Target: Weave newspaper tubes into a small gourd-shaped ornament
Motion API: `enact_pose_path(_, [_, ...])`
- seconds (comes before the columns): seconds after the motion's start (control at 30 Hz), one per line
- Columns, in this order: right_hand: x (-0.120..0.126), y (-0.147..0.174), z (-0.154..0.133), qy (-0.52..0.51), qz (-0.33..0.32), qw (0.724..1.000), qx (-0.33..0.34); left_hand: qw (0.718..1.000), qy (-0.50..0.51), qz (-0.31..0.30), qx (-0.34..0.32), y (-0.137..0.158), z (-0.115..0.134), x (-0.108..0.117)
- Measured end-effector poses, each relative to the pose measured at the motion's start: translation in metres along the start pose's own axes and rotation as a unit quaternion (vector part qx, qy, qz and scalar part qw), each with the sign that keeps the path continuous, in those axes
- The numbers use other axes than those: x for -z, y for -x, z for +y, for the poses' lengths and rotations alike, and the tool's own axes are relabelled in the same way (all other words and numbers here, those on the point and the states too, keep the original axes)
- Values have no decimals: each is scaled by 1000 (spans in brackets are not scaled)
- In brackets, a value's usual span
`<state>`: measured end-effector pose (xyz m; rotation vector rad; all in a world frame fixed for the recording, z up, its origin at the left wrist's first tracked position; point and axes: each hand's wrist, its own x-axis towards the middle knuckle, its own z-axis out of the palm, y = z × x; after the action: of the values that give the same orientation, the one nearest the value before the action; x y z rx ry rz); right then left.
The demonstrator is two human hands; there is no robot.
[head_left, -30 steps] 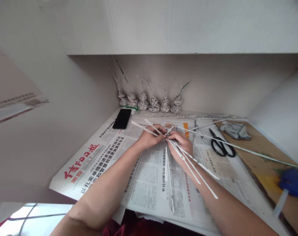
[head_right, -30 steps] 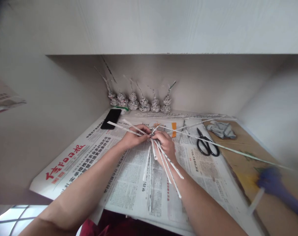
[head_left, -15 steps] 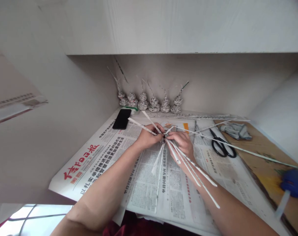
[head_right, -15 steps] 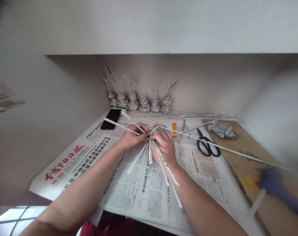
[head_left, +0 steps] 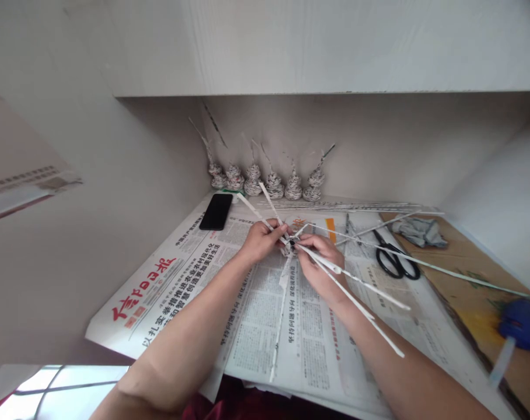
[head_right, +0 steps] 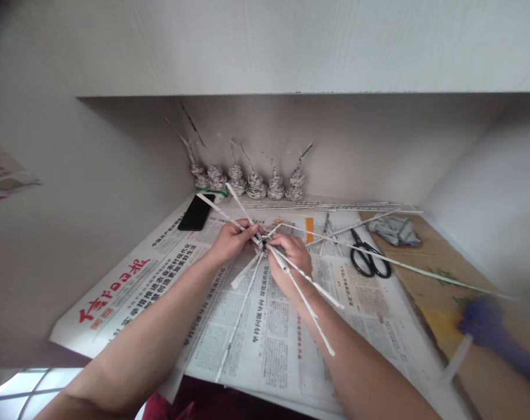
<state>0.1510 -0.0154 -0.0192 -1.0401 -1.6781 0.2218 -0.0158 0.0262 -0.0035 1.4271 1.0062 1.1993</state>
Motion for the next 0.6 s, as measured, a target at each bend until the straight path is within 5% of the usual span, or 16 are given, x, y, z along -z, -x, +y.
enact_pose_path(0.23, [4, -2, -2, 32, -17, 999, 26, 1000, -28, -11, -3, 2, 4, -2])
enact_pose_path(0.37, [5, -2, -1, 51, -11, 997, 47, 993, -89, -44, -58, 5, 4, -1])
enact_pose_path(0.6, [2, 3, -1, 24, 10, 998, -57, 989, -134, -6, -54, 6, 7, -1])
